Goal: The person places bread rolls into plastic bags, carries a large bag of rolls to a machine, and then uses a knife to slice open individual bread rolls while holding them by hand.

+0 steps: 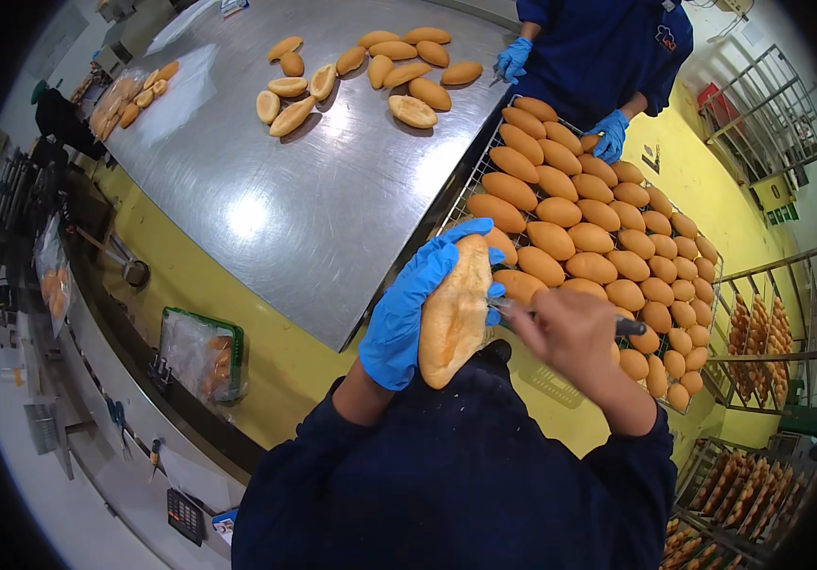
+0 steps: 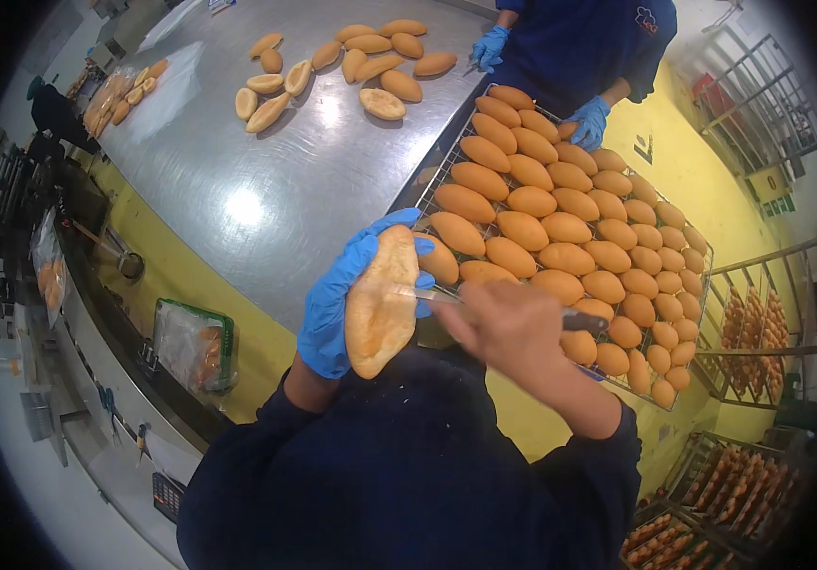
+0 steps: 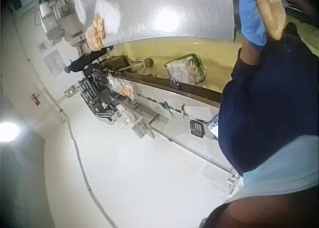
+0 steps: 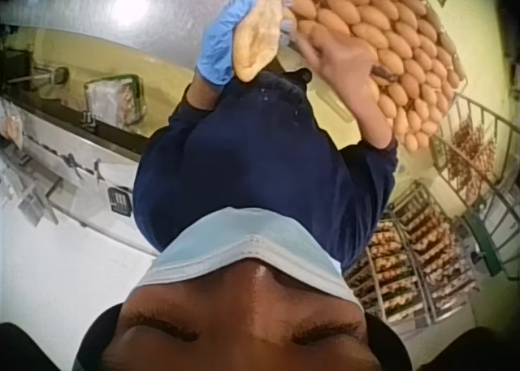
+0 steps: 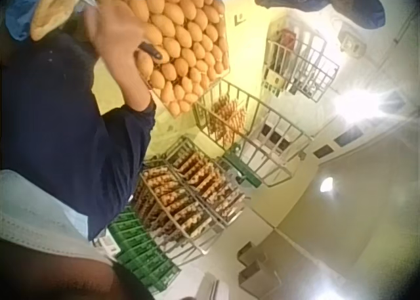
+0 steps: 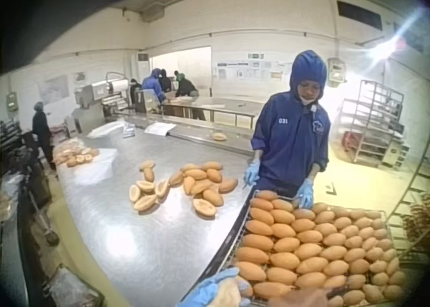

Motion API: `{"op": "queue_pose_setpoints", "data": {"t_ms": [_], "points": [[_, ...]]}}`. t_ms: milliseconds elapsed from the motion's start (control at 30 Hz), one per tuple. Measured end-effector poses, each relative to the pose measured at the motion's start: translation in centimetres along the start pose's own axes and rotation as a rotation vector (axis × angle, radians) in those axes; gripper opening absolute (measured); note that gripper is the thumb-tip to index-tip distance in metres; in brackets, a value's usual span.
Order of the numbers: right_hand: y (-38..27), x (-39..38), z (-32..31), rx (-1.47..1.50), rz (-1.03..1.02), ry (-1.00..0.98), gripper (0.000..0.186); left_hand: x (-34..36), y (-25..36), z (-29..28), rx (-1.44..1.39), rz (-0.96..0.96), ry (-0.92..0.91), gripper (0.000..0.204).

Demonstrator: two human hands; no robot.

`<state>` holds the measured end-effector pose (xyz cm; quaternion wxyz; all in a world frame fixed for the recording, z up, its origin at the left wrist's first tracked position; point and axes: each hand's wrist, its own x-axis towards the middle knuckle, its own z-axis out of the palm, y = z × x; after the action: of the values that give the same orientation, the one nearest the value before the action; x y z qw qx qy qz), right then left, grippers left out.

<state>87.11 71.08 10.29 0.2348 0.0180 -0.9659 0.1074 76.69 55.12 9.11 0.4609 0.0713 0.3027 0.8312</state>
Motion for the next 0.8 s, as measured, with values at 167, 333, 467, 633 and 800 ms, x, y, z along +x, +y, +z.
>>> {"op": "queue_pose_setpoints", "data": {"t_ms": [167,333,467,633,800], "points": [[2.0,0.4,1.5,-0.176,0.216,0.072,0.038,-0.2,-0.2,-1.1,0.002,0.011,-0.011,0.052],[-0.1,-0.6,0.3,-0.102,0.057,-0.041,0.036,-0.4,0.4,-1.4,0.029,0.055,0.039,0.053],[0.5,-0.5,0.1,-0.168,0.132,0.004,0.036,-0.7,0.5,-1.4,0.027,0.054,0.045,0.053],[0.7,-0.3,0.5,-0.105,0.148,0.041,0.032,-1.0,0.6,-1.2,-0.020,-0.030,-0.010,0.053],[2.1,-0.3,1.0,-0.125,0.245,0.148,0.034,-1.1,0.5,-1.2,-0.182,-0.189,-0.160,0.056]]}}
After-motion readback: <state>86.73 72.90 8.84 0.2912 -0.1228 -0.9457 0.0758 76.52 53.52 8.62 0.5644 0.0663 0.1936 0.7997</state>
